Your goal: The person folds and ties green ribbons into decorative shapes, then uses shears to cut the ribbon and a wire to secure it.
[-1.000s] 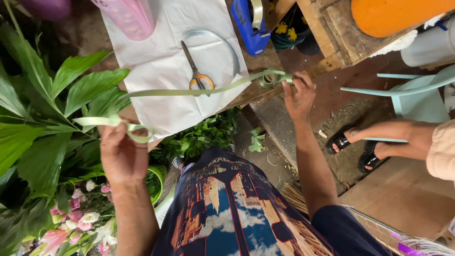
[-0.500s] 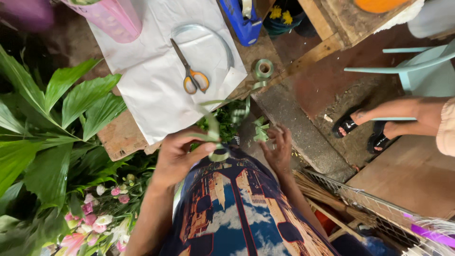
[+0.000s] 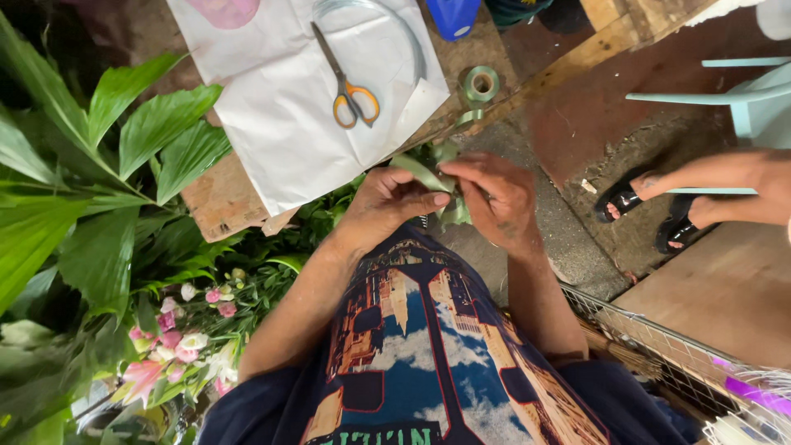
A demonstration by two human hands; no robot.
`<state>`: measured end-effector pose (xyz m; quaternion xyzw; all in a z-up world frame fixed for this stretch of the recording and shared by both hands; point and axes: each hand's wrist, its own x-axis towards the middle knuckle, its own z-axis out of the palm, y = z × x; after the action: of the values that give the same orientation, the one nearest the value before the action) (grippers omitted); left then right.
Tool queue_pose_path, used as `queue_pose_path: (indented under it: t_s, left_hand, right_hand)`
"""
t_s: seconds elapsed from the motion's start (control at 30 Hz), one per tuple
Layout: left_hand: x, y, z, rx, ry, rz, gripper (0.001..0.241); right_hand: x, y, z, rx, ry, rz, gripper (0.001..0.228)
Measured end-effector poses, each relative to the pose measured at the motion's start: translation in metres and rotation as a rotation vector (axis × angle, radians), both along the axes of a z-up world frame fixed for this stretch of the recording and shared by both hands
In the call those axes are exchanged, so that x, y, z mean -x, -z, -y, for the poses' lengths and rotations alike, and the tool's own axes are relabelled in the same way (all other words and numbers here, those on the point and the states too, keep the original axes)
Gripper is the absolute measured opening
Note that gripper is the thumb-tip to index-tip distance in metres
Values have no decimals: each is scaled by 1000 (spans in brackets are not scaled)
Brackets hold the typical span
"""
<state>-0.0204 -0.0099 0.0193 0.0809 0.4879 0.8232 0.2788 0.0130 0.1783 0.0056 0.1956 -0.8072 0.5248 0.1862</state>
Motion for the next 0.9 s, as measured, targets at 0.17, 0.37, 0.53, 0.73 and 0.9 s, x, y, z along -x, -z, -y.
queue_pose_path:
  t_s: [0.17,0.37,0.53,0.73,0.9]
  left_hand:
    - [-6,29,6,-11,-20,45,9]
    - [-10,53,6,-32,-7,42,12]
    - [-7,45,5,-17,10,34,16]
    - [-10,50,-1,13,-33,61,21]
    - [-13,49,-3,-22,-76,96,22]
  right_hand:
    - [5,10,-7,-79,72,-61,21]
    - [11,-11,2,-84,55,-67,20]
    - [14,-9,5,-45,86,-108,20]
    - [14,-20,7,-22,71,-111,20]
    - [15,-11,7,-11,86,-130,19]
